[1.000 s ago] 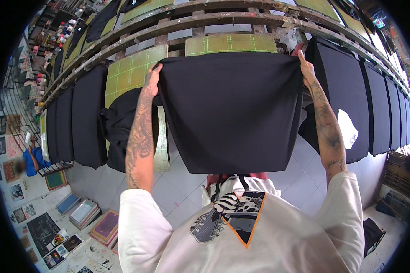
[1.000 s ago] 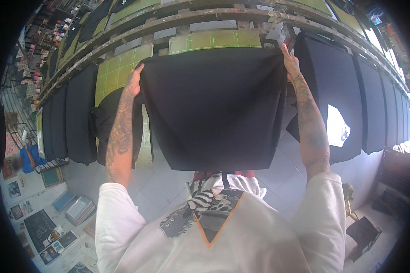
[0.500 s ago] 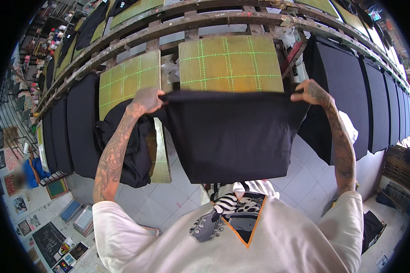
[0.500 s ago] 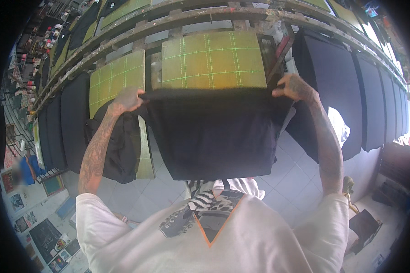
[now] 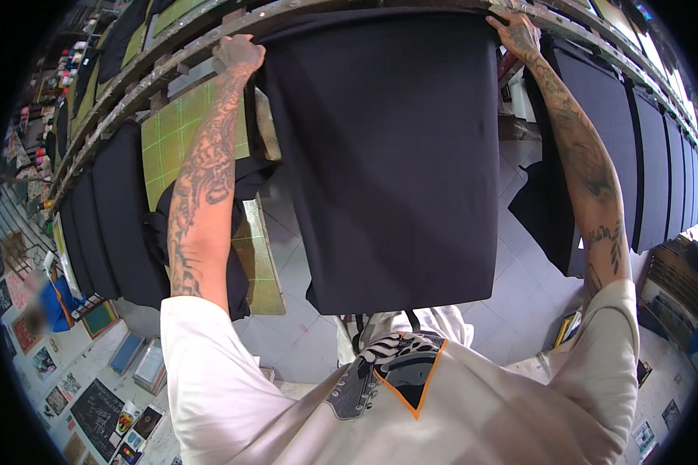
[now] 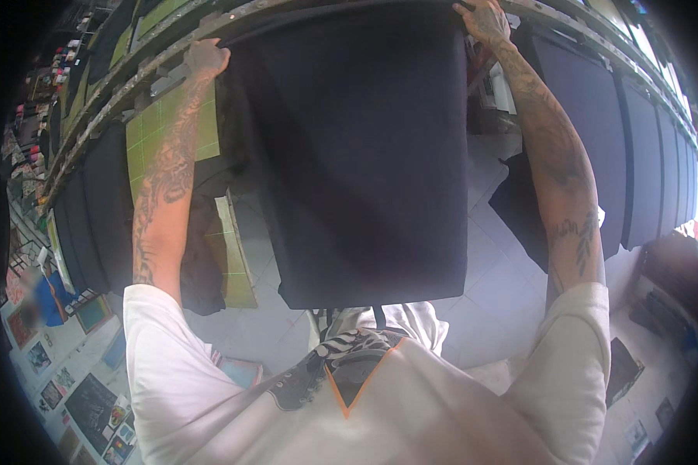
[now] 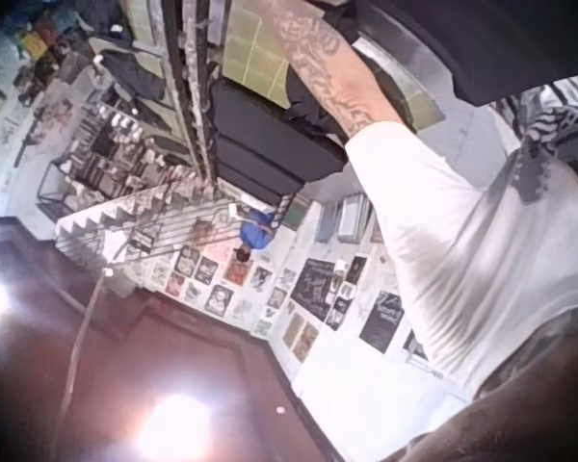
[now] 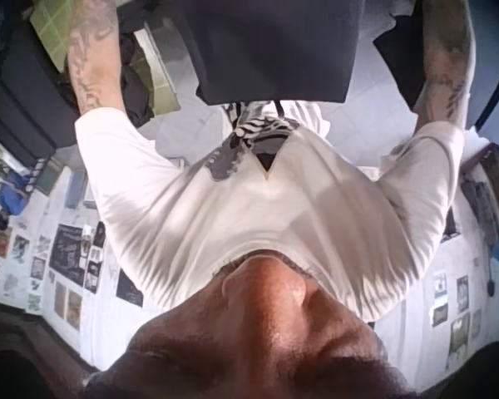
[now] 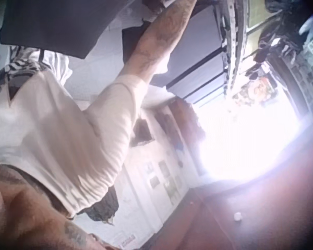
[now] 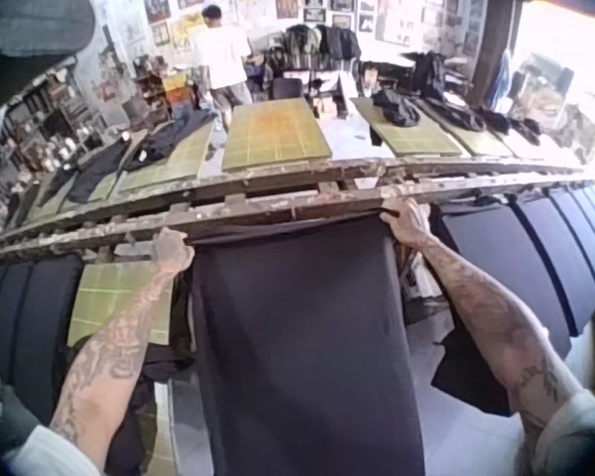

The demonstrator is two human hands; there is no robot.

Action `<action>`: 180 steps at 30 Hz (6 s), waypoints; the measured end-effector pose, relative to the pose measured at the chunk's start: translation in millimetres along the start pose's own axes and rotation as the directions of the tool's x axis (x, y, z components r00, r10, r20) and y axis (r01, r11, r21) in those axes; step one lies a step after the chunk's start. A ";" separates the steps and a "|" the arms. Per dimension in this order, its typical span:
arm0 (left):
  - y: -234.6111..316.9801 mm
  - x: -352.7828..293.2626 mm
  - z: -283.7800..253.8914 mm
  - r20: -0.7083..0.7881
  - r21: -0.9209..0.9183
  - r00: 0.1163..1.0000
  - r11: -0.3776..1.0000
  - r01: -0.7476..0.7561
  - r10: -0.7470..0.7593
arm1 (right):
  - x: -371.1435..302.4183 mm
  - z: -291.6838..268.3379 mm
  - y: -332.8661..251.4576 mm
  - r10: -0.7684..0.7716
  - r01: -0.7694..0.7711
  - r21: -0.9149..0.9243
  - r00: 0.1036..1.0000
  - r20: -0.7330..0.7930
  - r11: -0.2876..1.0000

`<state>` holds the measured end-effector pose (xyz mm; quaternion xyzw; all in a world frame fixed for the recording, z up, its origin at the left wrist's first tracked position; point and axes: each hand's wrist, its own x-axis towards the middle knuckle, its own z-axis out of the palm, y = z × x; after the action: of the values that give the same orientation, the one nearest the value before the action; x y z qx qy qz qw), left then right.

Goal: The person wipes a black t-shirt with a white cloth, then stretches and secures it onto a screen printing frame. They repeat this process for several t-shirts, ensuring each is taut and aligned. The person also uses a heat gun to dry or set the fabric on the frames.

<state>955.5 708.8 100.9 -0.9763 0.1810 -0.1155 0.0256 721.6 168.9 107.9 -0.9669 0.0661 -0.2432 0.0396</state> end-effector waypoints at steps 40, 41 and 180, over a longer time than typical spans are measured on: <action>35.3 -514.0 -90.4 0.450 -0.882 0.787 -0.070 0.467 -0.421 | -386.2 -167.1 -159.4 0.479 -0.743 0.438 0.664 0.574 0.505; 36.2 -559.6 -84.3 0.475 -0.865 0.734 -0.106 0.490 -0.486 | -413.9 -178.3 -174.4 0.562 -0.834 0.342 0.546 0.621 0.433; 104.9 -556.2 -179.5 0.901 -0.434 0.434 0.092 0.896 0.022 | -417.6 -222.9 -240.8 0.197 -0.898 0.440 0.432 0.880 0.003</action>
<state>372.0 809.3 145.4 -0.7314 -0.1744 0.4132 -0.5137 277.1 458.3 135.8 -0.6396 0.3103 0.1289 0.6914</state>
